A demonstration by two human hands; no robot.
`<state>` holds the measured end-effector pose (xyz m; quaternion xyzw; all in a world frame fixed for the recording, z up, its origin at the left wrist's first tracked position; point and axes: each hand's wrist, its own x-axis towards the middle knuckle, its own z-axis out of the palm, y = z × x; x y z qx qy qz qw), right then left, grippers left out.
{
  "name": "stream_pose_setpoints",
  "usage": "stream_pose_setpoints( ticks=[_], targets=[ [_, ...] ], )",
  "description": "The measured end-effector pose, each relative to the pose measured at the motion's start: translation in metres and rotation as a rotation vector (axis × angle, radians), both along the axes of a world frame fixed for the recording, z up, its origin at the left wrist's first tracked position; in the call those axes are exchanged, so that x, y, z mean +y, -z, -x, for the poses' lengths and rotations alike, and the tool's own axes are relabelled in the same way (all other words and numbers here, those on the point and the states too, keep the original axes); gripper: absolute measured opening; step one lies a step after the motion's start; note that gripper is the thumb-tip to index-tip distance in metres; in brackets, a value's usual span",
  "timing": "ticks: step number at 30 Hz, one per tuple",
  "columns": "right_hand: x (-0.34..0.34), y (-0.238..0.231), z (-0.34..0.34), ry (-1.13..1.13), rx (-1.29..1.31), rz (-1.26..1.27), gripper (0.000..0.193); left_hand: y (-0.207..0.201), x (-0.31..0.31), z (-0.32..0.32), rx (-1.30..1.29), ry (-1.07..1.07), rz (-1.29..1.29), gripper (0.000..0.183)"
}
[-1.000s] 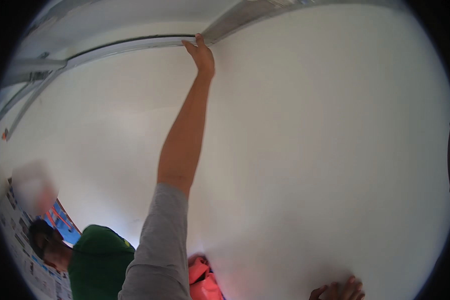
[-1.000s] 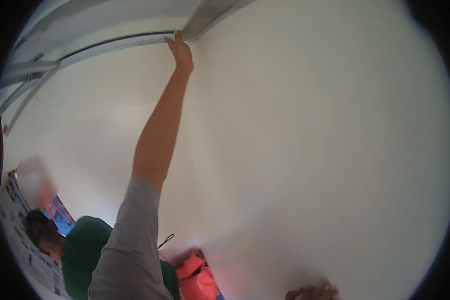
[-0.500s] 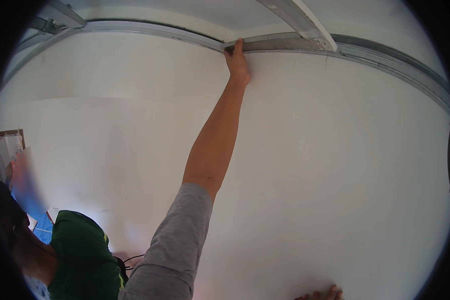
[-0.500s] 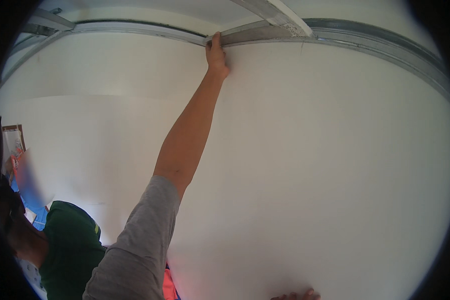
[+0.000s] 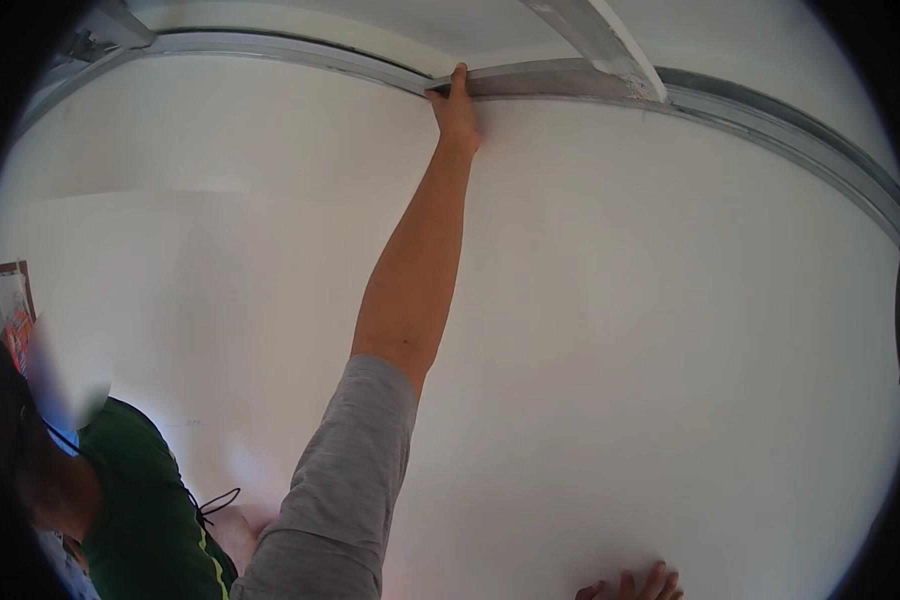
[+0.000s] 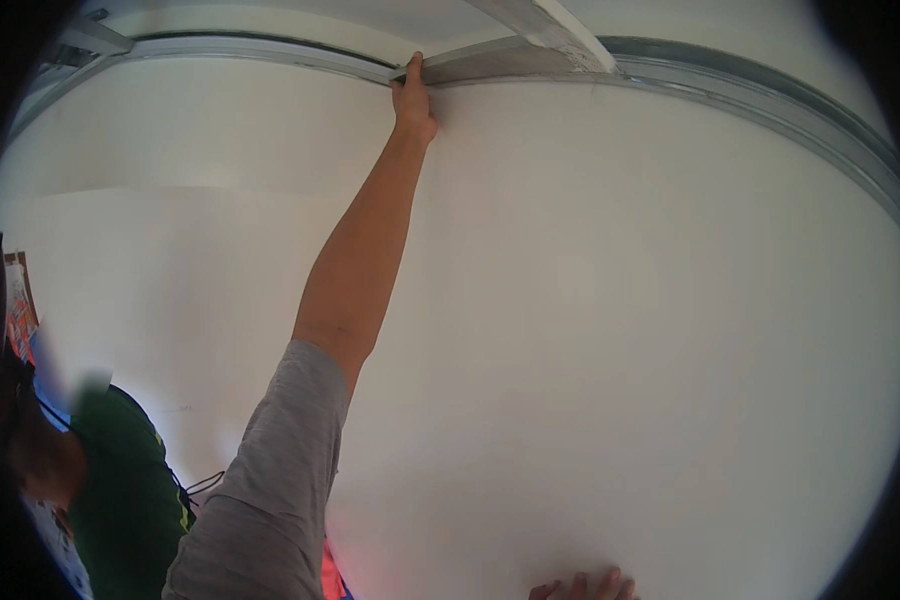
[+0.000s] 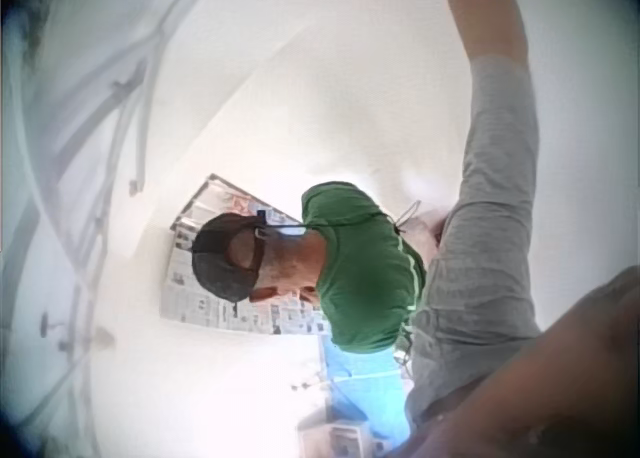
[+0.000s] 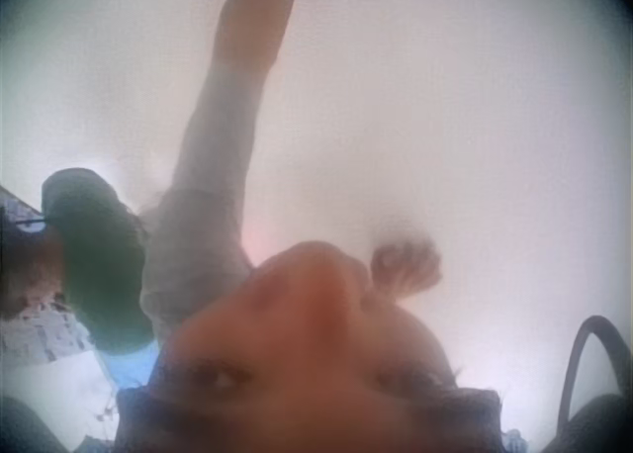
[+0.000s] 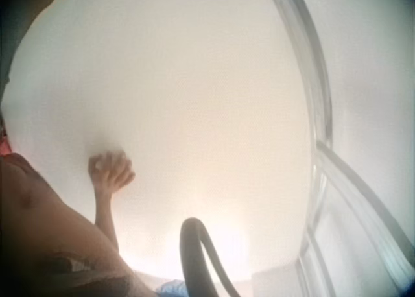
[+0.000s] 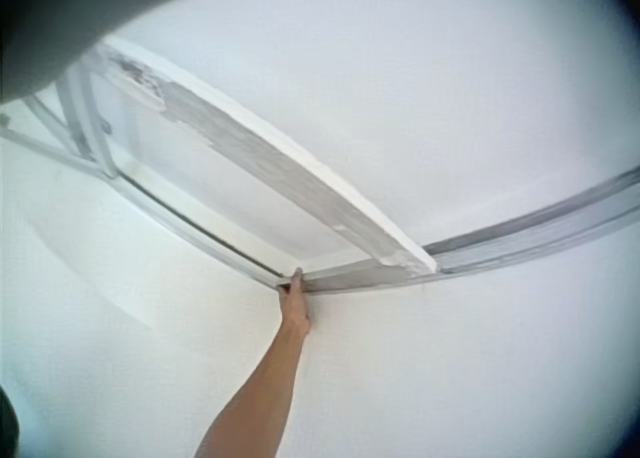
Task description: The person cuts metal trim pieces with tin snips and fits them along the ceiling edge. A coworker in a green shirt is visible nearby, also working on the ceiling. The person repeatedly measures, cuts, and places trim segments to align with the ceiling line.
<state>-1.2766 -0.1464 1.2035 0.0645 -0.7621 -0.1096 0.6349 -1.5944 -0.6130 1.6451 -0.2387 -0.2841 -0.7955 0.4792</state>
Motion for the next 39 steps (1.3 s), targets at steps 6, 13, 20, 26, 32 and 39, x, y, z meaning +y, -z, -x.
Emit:
stream_pose_setpoints(
  ticks=[6, 13, 20, 26, 32, 39],
  targets=[
    [0.001, 0.002, 0.000, 0.000, 0.020, -0.020, 0.045, -0.008, 0.001, -0.002, 0.022, -0.015, -0.062, 0.123],
    [0.014, 0.023, -0.016, 0.002, -0.122, 0.016, 0.047, 0.004, -0.012, -0.009, -0.002, 0.025, -0.037, 0.129],
    [0.017, 0.028, -0.010, 0.027, -0.185, 0.033, 0.046, 0.002, -0.012, -0.022, -0.132, -0.010, 0.066, 0.126],
    [0.014, 0.023, -0.008, 0.007, -0.096, -0.015, 0.049, -0.013, 0.055, -0.049, -0.054, 0.057, -0.156, 0.114],
    [0.000, 0.027, -0.002, 0.023, -0.072, -0.007, 0.054, -0.015, 0.062, -0.030, 0.133, 0.036, -0.134, 0.100],
    [0.003, 0.023, -0.003, 0.141, -0.177, 0.020, 0.055, -0.018, 0.023, -0.016, -0.075, 0.045, -0.114, 0.092]
  ],
)
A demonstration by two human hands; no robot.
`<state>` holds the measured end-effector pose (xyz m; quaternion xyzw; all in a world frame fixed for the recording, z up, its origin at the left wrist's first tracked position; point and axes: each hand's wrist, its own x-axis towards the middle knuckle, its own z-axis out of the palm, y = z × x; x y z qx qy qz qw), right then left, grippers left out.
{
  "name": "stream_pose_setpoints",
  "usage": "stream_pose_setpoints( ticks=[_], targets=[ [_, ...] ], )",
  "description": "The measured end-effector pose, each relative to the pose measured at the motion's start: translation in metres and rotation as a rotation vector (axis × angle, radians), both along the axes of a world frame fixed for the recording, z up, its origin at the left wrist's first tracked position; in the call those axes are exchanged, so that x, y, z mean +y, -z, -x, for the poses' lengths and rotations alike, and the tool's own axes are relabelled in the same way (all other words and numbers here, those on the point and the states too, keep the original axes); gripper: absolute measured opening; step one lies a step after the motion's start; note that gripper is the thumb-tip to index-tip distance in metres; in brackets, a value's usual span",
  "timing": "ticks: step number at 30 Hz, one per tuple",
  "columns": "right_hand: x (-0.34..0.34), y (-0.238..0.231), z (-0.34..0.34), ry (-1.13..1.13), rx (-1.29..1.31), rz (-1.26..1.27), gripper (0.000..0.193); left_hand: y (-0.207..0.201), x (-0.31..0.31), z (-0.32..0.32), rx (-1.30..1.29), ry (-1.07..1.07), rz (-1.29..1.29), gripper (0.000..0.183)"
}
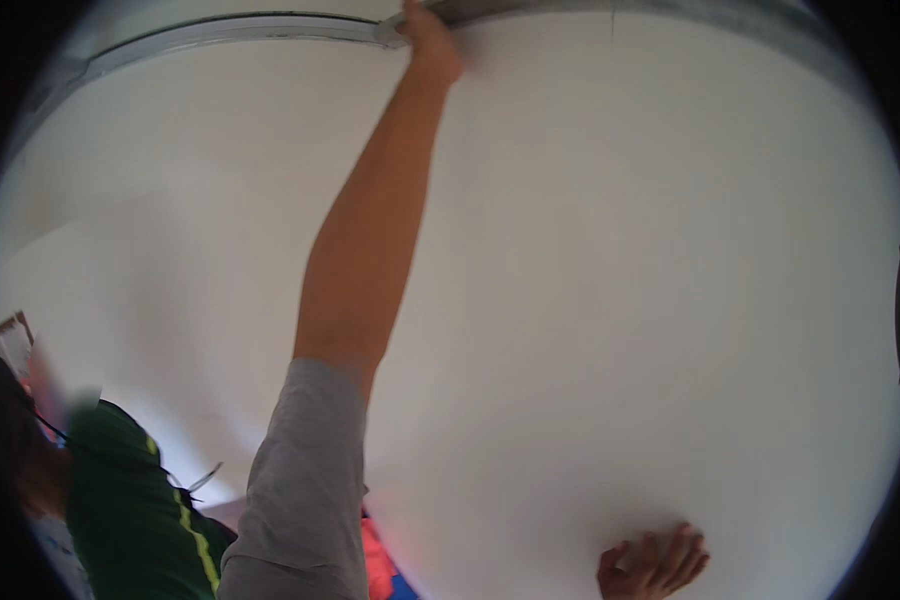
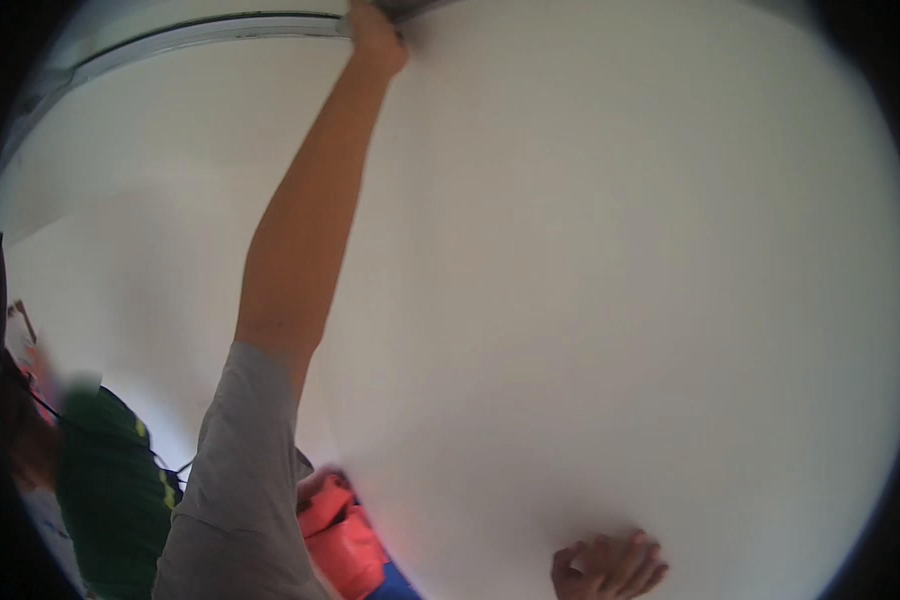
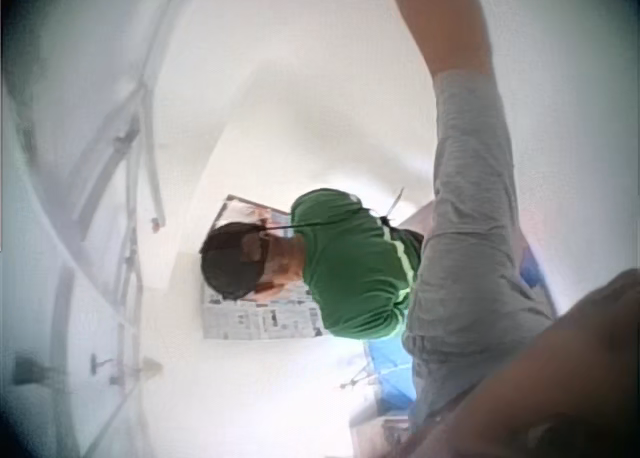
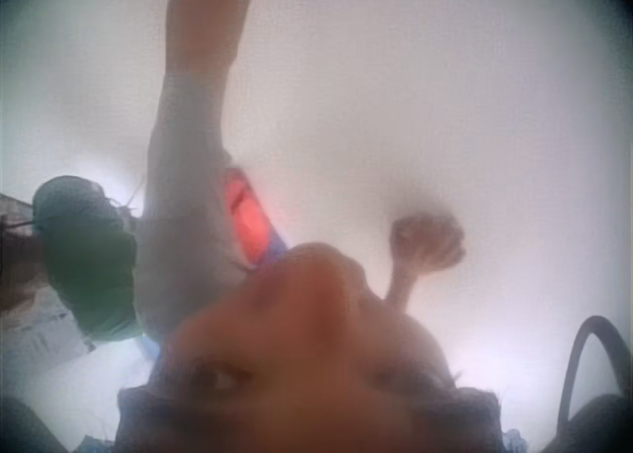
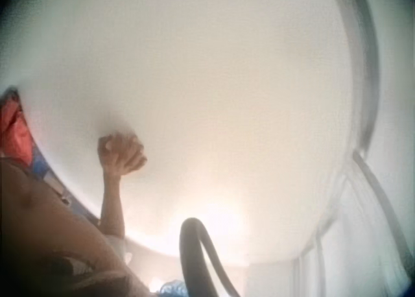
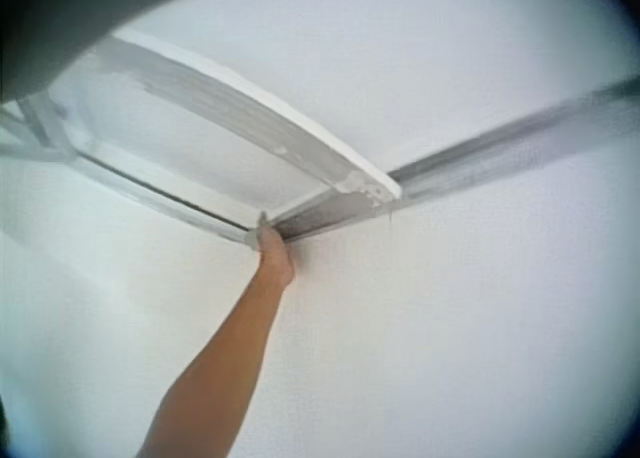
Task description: The person cuts metal trim pieces with tin snips and fits them along the ceiling edge. A coworker in a green shirt is visible nearby, also working on the ceiling. The person repeatedly measures, cuts, and places trim segments to align with the ceiling line.
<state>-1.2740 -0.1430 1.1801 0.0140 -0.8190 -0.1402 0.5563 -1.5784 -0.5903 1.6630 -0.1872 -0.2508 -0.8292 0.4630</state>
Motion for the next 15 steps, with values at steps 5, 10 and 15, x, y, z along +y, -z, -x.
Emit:
stream_pose_setpoints(
  ticks=[5, 10, 15],
  targets=[
    [0.003, -0.005, 0.016, -0.079, 0.108, -0.066, 0.054, 0.080, -0.039, -0.004, -0.147, -0.329, 0.546, 0.078],
    [0.000, -0.003, 0.034, -0.102, 0.099, -0.072, 0.054, 0.159, 0.004, 0.033, -0.264, -0.891, 0.717, 0.076],
    [-0.003, 0.000, 0.042, -0.124, 0.096, -0.075, 0.054, 0.168, 0.006, 0.025, -0.209, -0.734, 0.674, 0.077]
  ],
)
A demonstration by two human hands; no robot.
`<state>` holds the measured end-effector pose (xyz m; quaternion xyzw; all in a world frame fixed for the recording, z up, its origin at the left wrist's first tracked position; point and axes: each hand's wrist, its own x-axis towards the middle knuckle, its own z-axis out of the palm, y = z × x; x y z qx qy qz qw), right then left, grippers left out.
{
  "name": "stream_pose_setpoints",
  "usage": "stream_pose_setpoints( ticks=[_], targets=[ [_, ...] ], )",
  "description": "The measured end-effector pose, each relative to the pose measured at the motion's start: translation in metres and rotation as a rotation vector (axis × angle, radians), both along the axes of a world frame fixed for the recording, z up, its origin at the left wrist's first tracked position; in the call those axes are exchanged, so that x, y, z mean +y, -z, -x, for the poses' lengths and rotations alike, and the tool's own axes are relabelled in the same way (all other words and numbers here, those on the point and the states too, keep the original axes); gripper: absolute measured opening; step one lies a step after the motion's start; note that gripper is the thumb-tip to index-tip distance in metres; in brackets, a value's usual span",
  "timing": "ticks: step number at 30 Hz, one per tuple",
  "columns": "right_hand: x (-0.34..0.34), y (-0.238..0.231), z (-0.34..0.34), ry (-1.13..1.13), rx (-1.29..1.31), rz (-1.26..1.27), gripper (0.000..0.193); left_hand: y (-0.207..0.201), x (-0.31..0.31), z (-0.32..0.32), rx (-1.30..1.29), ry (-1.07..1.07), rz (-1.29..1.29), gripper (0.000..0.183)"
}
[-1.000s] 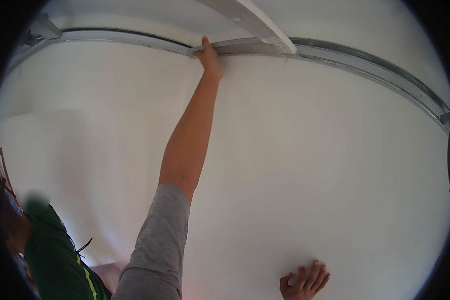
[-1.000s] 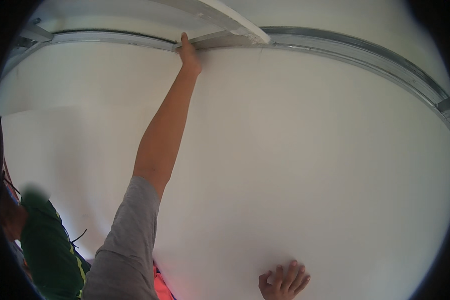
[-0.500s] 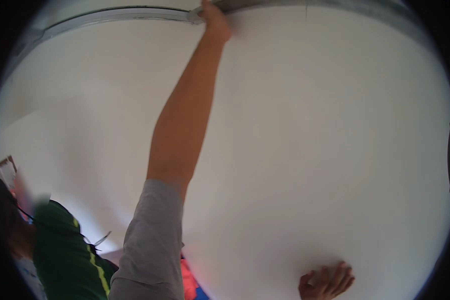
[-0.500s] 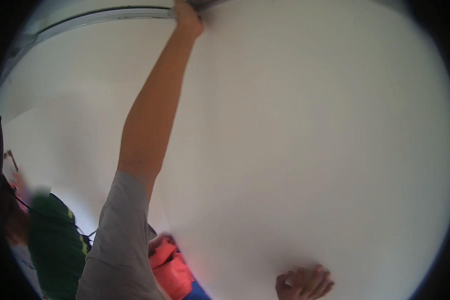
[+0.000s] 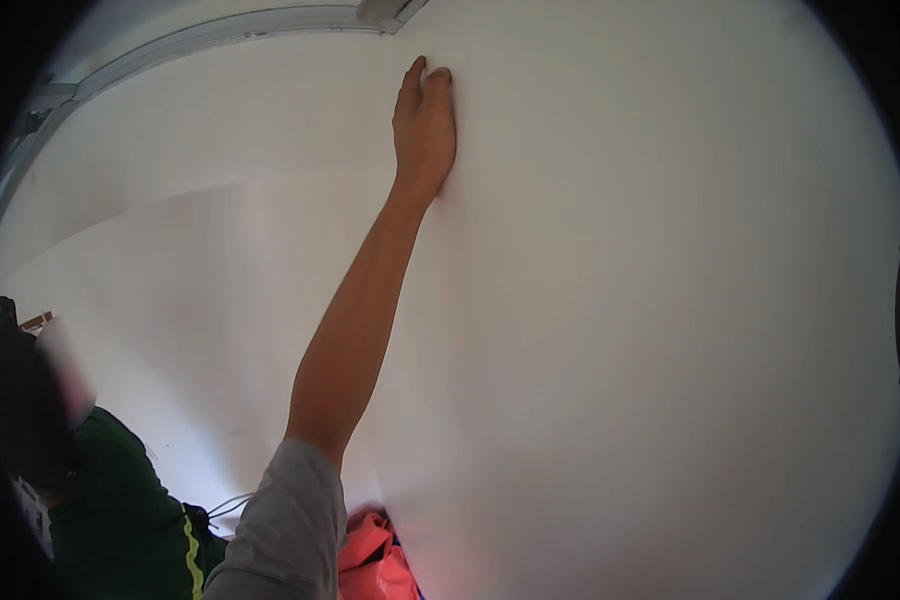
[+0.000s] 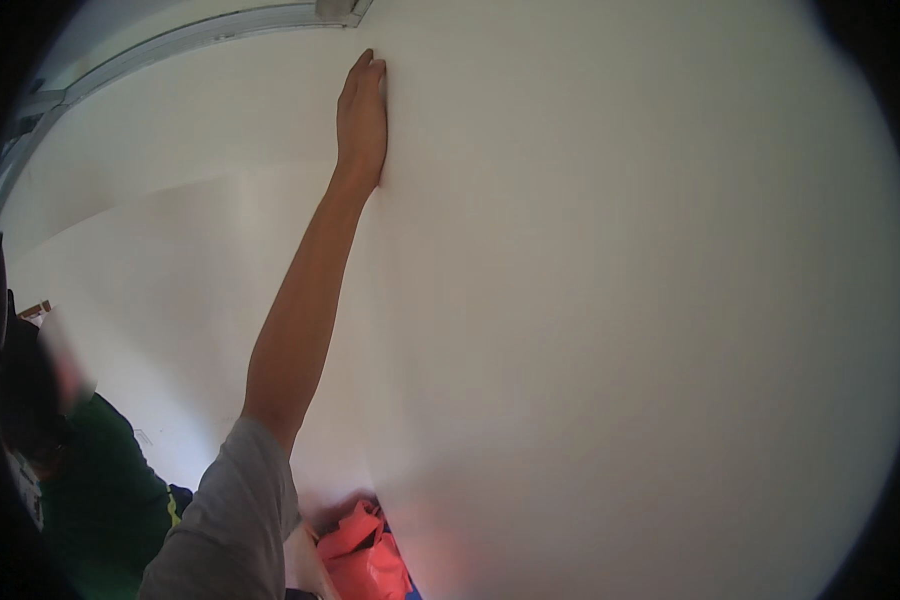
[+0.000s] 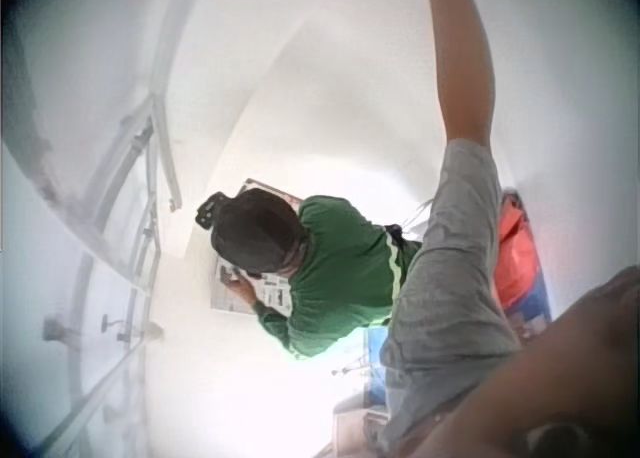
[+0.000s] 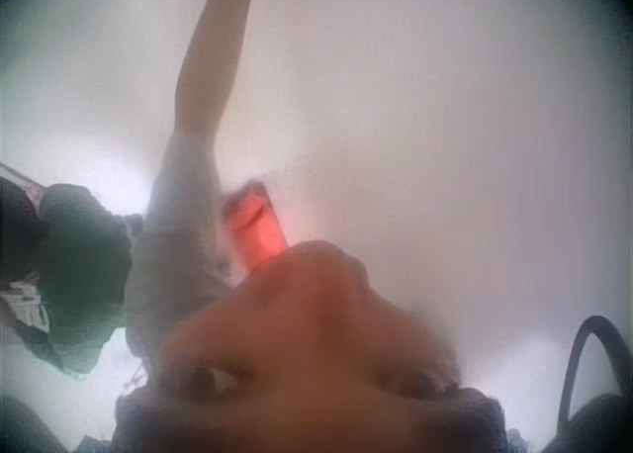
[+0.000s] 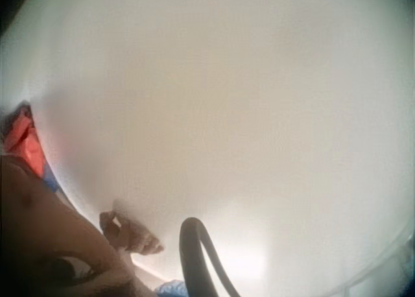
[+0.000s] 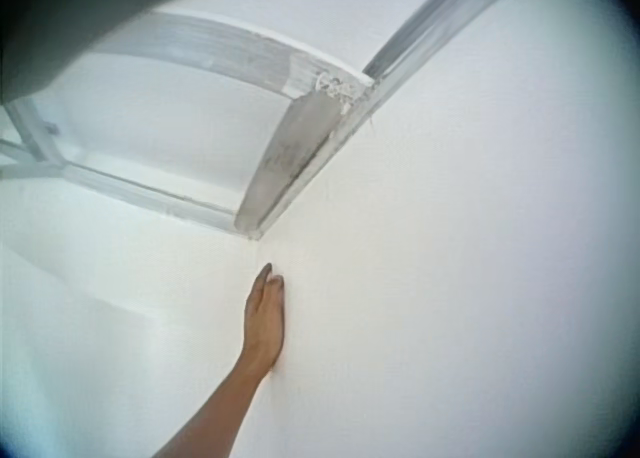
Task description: The person cuts metal trim pieces with tin snips and fits them along the ceiling edge. A coworker in a green shirt is visible nearby, also working on the ceiling. The person repeatedly measures, cuts, and places trim segments to align with the ceiling line.
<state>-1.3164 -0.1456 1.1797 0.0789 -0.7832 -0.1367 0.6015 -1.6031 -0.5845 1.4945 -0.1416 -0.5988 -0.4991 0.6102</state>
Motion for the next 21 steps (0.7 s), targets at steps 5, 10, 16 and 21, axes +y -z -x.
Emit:
stream_pose_setpoints(
  ticks=[5, 10, 16, 21],
  targets=[
    [0.000, 0.004, 0.002, -0.013, 0.009, 0.007, 0.053, 0.003, 0.007, -0.005, -0.007, -0.023, -0.014, 0.076],
    [0.004, 0.021, -0.008, -0.023, 0.008, 0.013, 0.053, 0.017, 0.005, -0.006, -0.002, -0.020, -0.024, 0.075],
    [0.011, 0.037, -0.024, -0.043, 0.005, 0.026, 0.053, 0.033, 0.020, 0.000, -0.015, -0.213, -0.024, 0.076],
    [-0.012, 0.029, -0.048, -0.009, -0.003, 0.042, 0.052, -0.008, 0.003, -0.063, 0.356, -0.629, 0.270, 0.090]
  ],
)
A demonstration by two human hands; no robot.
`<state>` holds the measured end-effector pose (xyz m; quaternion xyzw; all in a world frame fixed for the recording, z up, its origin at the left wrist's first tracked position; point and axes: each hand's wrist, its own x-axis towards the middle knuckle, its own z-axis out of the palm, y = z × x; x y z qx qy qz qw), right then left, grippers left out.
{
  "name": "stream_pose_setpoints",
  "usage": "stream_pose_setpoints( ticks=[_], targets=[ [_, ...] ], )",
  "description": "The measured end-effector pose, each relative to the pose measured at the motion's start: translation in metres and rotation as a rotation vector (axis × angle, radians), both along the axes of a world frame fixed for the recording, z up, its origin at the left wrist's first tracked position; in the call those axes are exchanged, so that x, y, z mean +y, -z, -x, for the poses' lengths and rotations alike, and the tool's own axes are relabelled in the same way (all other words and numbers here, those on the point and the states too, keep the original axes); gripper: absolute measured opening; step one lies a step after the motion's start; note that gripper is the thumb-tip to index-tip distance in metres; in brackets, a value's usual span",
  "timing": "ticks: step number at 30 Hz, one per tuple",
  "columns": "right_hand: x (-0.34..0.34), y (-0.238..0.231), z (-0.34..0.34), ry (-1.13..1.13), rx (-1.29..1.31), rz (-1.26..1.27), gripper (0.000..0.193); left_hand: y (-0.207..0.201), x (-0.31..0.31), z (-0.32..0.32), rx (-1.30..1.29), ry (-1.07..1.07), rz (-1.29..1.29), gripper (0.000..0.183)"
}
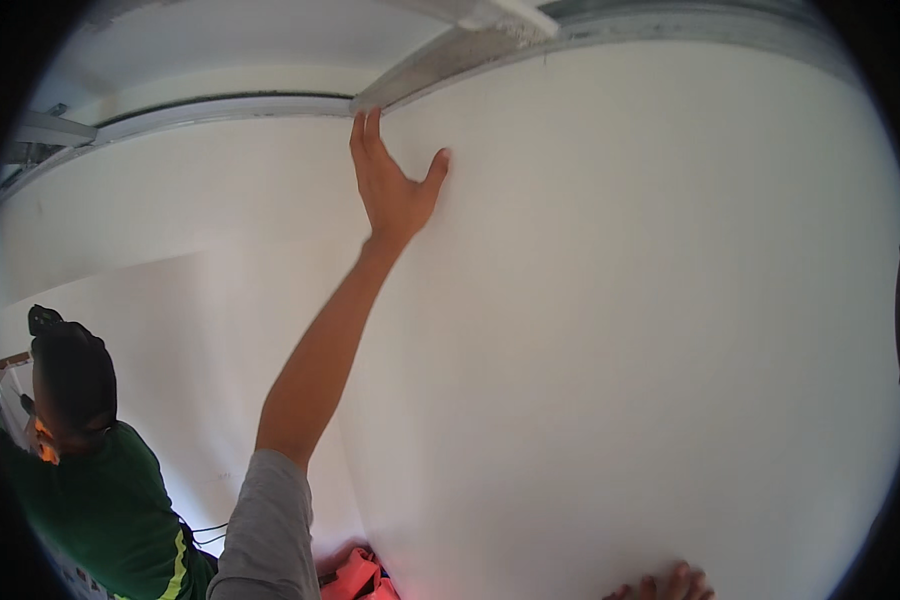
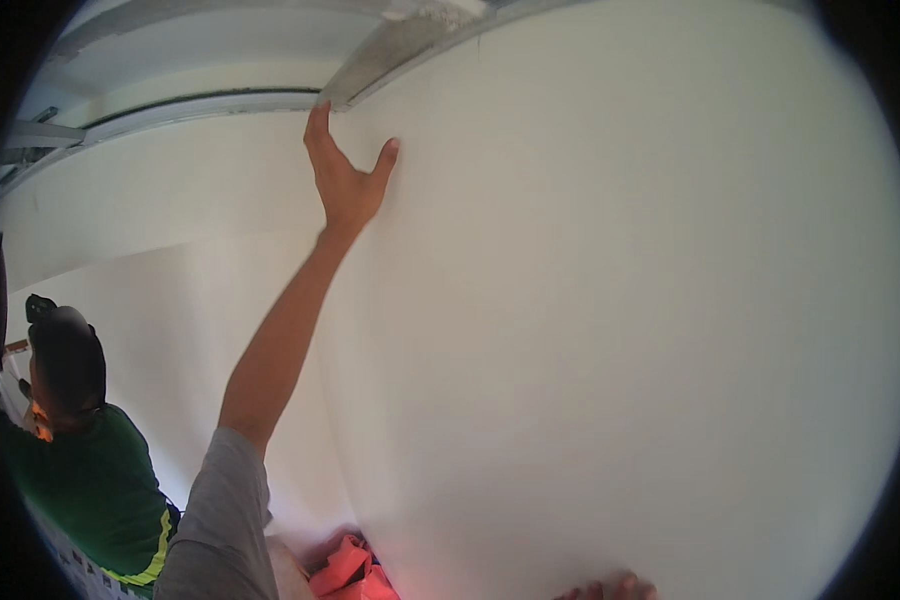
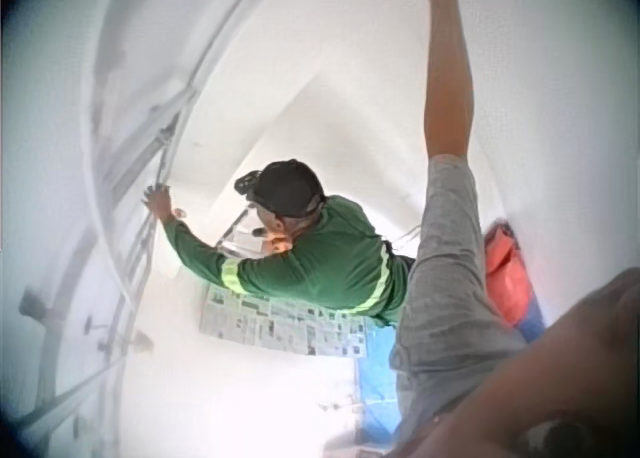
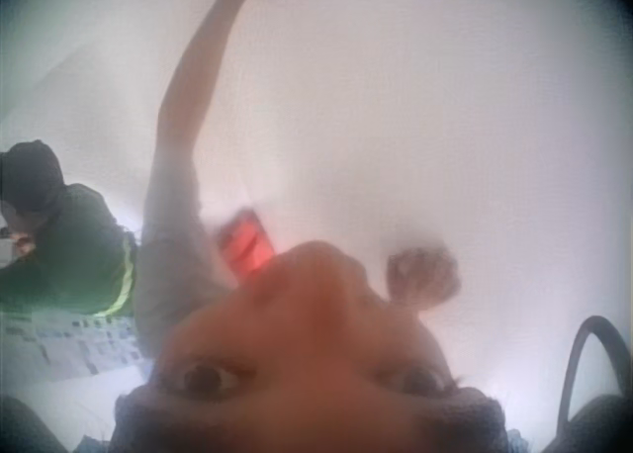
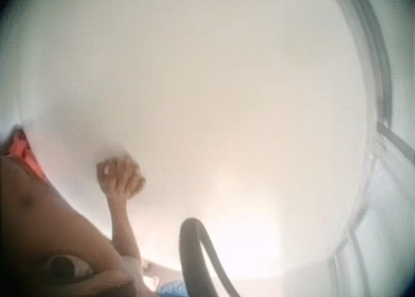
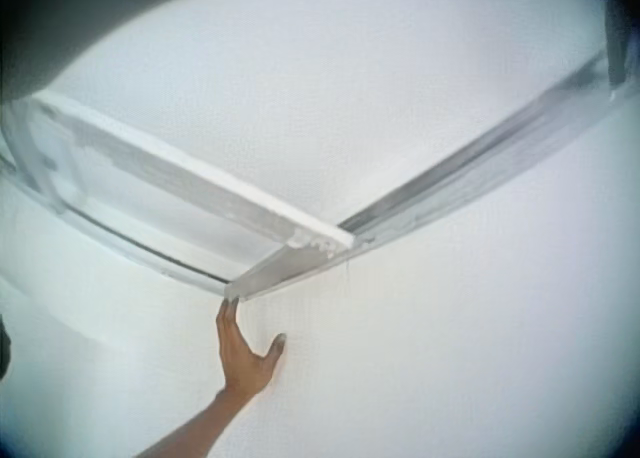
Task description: The person cuts metal trim pieces with tin snips and fits them along the ceiling edge. A coworker in a green shirt is visible nearby, also working on the ceiling. The person repeatedly measures, cuts, and places trim segments to align with the ceiling line.
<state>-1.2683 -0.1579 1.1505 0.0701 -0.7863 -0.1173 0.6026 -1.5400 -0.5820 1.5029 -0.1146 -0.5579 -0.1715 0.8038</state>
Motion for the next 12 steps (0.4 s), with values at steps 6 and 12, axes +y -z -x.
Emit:
stream_pose_setpoints(
  ticks=[6, 12],
  targets=[
    [0.000, -0.006, 0.005, -0.001, -0.092, 0.038, 0.051, -0.129, -0.004, -0.072, -0.356, -0.017, 0.311, 0.058],
    [-0.002, -0.015, 0.012, -0.031, 0.111, -0.008, 0.030, -0.114, -0.014, -0.067, -0.424, -0.127, 0.426, 0.027]
  ],
)
